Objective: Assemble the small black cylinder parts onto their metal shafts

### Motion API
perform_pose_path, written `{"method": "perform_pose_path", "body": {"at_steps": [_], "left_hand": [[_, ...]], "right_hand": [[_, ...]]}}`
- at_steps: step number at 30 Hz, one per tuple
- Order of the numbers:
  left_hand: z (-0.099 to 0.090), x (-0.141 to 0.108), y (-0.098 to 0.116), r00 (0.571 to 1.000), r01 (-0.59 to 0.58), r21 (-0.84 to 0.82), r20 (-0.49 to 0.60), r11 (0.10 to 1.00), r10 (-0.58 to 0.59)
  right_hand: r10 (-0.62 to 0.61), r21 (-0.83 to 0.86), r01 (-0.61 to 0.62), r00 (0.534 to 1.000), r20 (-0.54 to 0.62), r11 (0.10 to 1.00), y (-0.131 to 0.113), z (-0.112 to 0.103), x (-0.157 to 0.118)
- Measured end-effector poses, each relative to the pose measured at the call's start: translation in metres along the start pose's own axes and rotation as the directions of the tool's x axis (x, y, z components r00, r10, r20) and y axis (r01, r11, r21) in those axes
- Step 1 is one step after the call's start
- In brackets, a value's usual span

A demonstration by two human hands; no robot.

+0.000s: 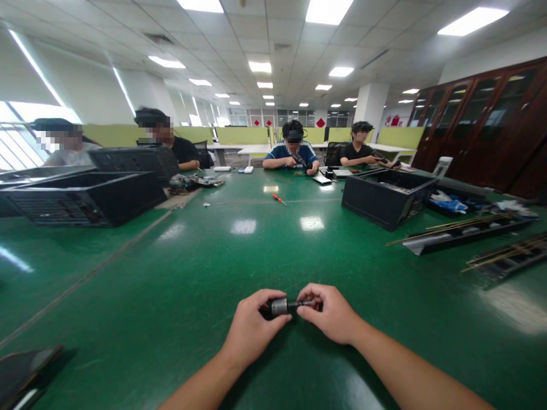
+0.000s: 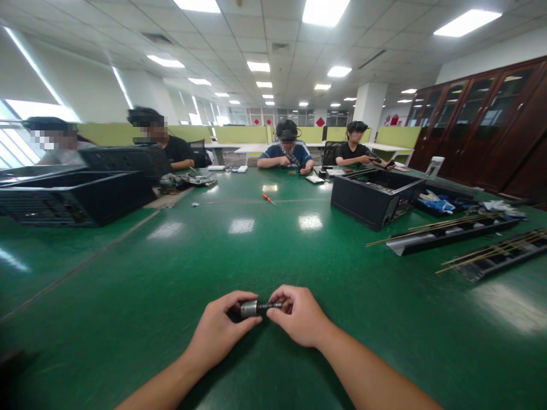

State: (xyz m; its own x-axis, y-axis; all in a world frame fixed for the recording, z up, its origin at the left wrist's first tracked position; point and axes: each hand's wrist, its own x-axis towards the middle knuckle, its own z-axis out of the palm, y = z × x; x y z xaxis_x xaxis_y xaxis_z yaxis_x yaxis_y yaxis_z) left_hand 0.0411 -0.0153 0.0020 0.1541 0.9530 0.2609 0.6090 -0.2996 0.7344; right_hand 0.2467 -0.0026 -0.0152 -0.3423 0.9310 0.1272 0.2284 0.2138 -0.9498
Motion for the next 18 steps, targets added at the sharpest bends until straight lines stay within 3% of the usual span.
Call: {"method": "perform_pose_path", "body": {"at_steps": [18], "left_hand": [[-0.0008,-0.0006,-0.0018,0.999,-0.026,0.006,-0.046,1.000,0.026]], "right_hand": [[-0.003,0.076,0.004,1.000,-0.015,0.997,0.0066,-0.0033,0.0012]]}}
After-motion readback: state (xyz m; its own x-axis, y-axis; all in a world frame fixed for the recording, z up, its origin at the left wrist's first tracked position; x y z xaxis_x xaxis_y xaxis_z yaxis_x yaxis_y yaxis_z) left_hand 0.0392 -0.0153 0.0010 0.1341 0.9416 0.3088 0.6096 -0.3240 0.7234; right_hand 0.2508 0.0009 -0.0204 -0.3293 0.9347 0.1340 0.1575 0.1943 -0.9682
